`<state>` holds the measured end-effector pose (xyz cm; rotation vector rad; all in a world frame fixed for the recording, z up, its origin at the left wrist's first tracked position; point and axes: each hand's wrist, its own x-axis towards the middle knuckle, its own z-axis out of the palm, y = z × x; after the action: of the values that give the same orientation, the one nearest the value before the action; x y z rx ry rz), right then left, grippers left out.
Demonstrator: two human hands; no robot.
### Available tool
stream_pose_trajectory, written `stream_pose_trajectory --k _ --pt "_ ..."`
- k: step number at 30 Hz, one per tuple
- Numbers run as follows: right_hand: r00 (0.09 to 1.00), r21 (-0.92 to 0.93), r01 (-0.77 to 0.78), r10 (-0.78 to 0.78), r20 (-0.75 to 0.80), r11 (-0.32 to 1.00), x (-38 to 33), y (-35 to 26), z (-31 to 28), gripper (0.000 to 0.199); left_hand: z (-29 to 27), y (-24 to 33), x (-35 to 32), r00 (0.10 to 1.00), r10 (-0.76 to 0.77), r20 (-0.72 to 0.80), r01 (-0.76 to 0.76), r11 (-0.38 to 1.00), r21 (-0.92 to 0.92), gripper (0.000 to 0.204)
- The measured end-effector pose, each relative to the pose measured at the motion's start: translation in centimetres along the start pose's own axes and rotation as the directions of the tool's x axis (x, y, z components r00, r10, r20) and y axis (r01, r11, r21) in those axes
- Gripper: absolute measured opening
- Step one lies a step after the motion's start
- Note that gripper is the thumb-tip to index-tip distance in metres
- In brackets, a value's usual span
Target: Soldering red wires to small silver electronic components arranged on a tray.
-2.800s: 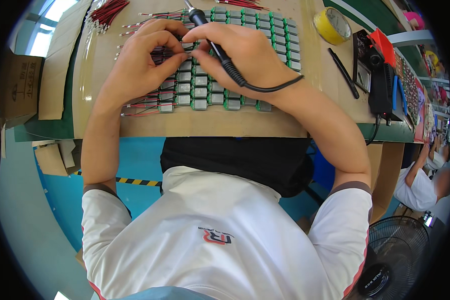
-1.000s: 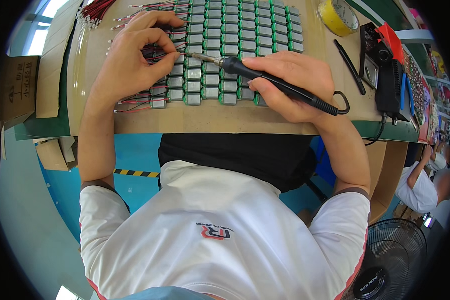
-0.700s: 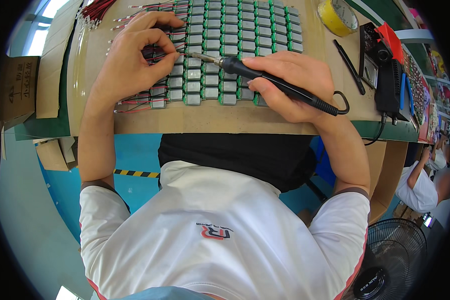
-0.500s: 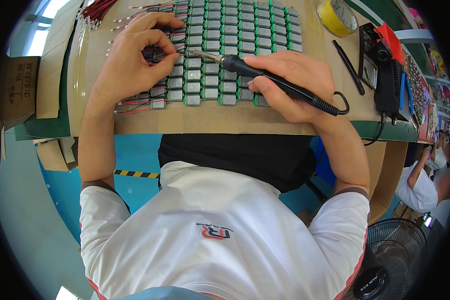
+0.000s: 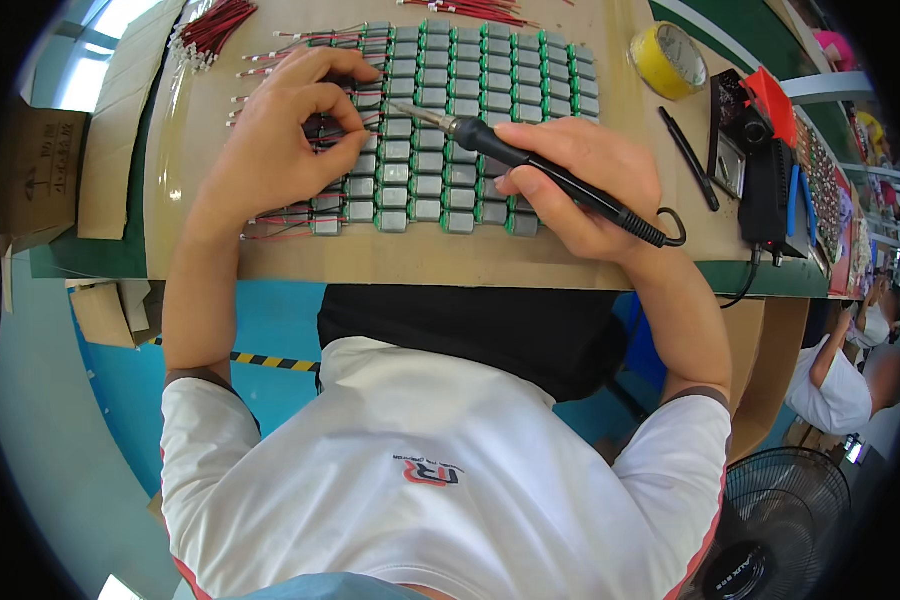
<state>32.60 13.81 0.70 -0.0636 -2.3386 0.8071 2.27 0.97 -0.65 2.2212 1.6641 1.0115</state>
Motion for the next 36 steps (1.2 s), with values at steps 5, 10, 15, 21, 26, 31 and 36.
stream_pose_trajectory --k 5,10,15,21,26,31,36 --pt "0.982 0.064 -0.127 0.134 -0.131 0.990 0.9 0.8 -0.5 0.033 -0.1 0.0 -0.1 1.000 0.004 -0.010 -0.004 1.000 -0.002 0.010" --pt "0.940 0.125 -0.222 0.247 -0.236 0.967 3.9 5.4 -1.2 0.026 -0.1 0.0 -0.2 1.000 -0.006 -0.008 0.006 1.000 -0.012 0.010" --pt "0.968 -0.415 -0.239 0.180 -0.175 0.878 7.2 11.2 -3.3 0.022 0.0 0.1 0.0 1.000 -0.009 -0.007 0.009 0.999 -0.034 0.010" --pt "0.982 -0.536 -0.187 0.171 -0.081 0.823 8.2 15.1 -2.8 0.020 0.2 0.0 -0.1 1.000 -0.016 -0.018 0.015 0.999 -0.045 0.009" --pt "0.994 -0.562 -0.113 0.098 -0.056 0.820 7.7 16.4 -3.1 0.020 0.1 0.2 -0.2 1.000 0.001 -0.032 -0.002 0.999 -0.045 0.009" --pt "0.991 -0.544 -0.131 0.098 -0.088 0.829 8.1 15.3 -2.8 0.016 0.1 0.1 -0.3 0.999 -0.016 -0.029 0.015 0.999 -0.041 0.009" --pt "0.984 -0.530 -0.150 0.076 -0.158 0.835 7.2 14.3 -3.5 0.019 0.1 0.1 0.1 1.000 0.000 -0.024 -0.001 0.999 -0.035 0.009"
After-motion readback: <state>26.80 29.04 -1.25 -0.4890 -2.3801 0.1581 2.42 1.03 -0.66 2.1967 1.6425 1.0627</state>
